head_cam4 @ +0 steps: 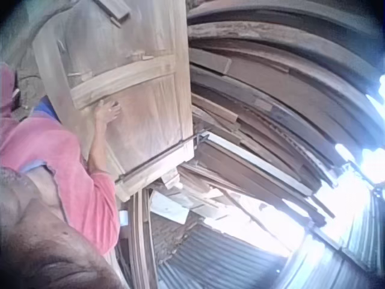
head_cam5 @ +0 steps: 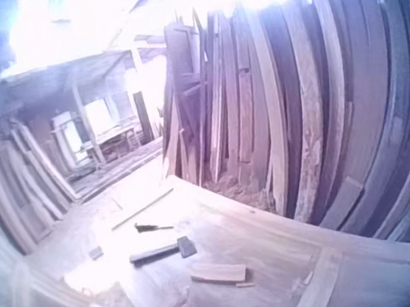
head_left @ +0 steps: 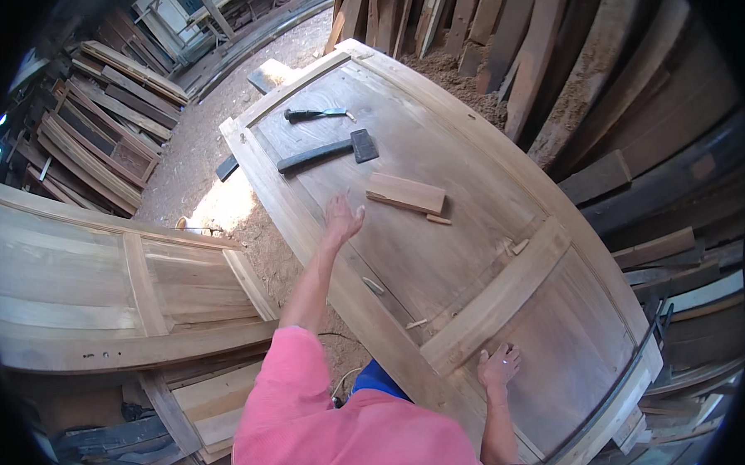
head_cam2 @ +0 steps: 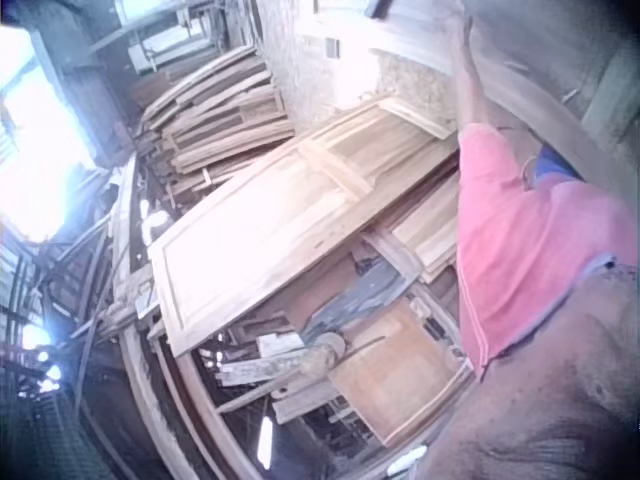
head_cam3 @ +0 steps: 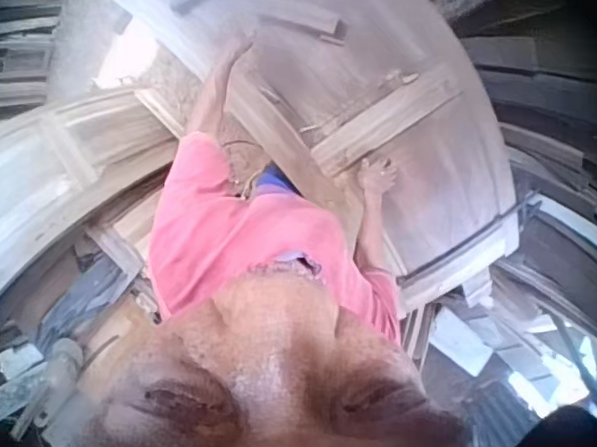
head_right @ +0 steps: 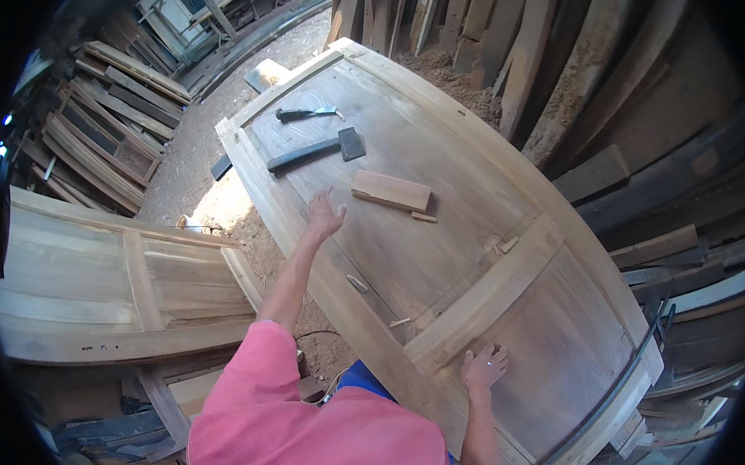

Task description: The person aligns a wooden panel within a door frame using a metal bar and a hammer, then secures the components by drilling holes into the wood with a power drill.

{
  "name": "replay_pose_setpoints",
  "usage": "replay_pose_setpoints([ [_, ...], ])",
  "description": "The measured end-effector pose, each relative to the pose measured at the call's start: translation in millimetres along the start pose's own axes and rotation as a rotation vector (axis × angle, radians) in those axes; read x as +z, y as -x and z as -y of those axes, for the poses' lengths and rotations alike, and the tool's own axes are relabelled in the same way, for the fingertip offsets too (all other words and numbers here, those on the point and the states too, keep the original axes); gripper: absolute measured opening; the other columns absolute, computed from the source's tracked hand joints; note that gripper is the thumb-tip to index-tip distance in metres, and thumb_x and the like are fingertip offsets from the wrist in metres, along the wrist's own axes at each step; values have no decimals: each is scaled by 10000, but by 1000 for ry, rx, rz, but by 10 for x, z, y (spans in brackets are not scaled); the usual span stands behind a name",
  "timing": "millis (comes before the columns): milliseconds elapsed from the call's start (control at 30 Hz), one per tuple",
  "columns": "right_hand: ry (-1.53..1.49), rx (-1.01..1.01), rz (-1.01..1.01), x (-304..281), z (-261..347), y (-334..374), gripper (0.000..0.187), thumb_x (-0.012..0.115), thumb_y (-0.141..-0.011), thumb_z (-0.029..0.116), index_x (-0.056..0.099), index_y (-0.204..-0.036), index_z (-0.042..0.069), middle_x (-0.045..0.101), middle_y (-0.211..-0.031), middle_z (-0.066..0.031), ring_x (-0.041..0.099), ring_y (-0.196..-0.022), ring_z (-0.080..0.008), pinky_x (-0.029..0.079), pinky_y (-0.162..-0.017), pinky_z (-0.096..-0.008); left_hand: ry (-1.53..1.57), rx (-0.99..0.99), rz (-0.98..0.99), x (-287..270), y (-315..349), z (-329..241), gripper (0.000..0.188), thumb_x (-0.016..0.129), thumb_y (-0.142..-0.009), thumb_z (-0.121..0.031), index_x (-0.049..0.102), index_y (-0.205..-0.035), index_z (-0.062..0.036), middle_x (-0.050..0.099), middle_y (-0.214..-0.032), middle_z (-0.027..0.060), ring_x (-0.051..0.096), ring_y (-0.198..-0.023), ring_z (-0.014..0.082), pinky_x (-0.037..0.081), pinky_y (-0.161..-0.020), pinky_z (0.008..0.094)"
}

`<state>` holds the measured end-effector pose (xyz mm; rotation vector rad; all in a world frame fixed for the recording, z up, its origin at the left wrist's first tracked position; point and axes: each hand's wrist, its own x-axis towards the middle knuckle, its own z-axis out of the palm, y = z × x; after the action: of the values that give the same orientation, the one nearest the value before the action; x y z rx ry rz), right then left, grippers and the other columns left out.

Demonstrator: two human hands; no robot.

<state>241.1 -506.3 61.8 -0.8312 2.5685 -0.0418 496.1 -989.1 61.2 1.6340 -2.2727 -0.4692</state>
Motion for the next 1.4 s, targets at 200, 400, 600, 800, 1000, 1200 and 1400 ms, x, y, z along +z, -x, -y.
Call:
replay_pose_setpoints([
  [200,133,195,260,-63,729,-269,968,659,-891,516,315,-1463,-184,154,-1568,-408,258,-1440,-541,288,-1178,-549,-233,-76,56,-296,-1266,956,909,654,-877,-442,225,-1581,-59,279,-1604,259,238,-1499,416,158,-1218,572],
  [400,287,185,490,252,510,-581,959,649,-891,534,325,-1486,-145,127,-1572,-434,185,-1466,-576,239,-1206,-558,-361,-121,170,-270,-1869,1176,908,683,-865,-400,239,-1579,-55,286,-1599,260,234,-1481,471,166,-1214,573],
  [600,358,218,594,367,445,-806,777,649,-887,516,527,-1405,-50,366,-1513,-370,283,-1437,-557,252,-1201,-561,-386,-76,225,-381,-2037,968,610,724,-838,-383,529,-1307,-45,543,-1359,227,498,-1279,439,375,-1073,550],
  [800,338,177,675,207,536,-1230,648,651,-890,494,644,-1274,-27,588,-1370,-271,562,-1282,-425,403,-1111,-523,-208,-22,568,-416,-1913,540,623,724,-740,-362,583,-1214,17,666,-1179,276,639,-1132,409,505,-966,452],
  [1000,-430,-89,225,-928,2265,-1136,634,651,-938,292,459,-1439,-46,605,-1340,-275,608,-1241,-373,466,-1055,-455,195,-57,493,-496,-1489,300,467,705,-726,-340,638,-1018,19,687,-965,268,673,-924,417,509,-823,488],
  [1200,-1381,-275,398,-659,3234,-1471,701,689,-943,300,402,-1468,-65,600,-1336,-193,604,-1200,-260,467,-1029,-402,489,288,601,-573,-500,-541,521,720,-735,-321,556,-1102,9,632,-959,254,622,-886,437,498,-811,490],
  [1400,-1843,235,-25,-485,3190,-1635,213,743,-911,222,586,-894,80,579,-708,-27,591,-603,-146,502,-574,-298,591,448,806,-305,-603,-700,542,752,-825,-350,578,-1207,-7,665,-1063,221,654,-1011,376,532,-877,432],
])
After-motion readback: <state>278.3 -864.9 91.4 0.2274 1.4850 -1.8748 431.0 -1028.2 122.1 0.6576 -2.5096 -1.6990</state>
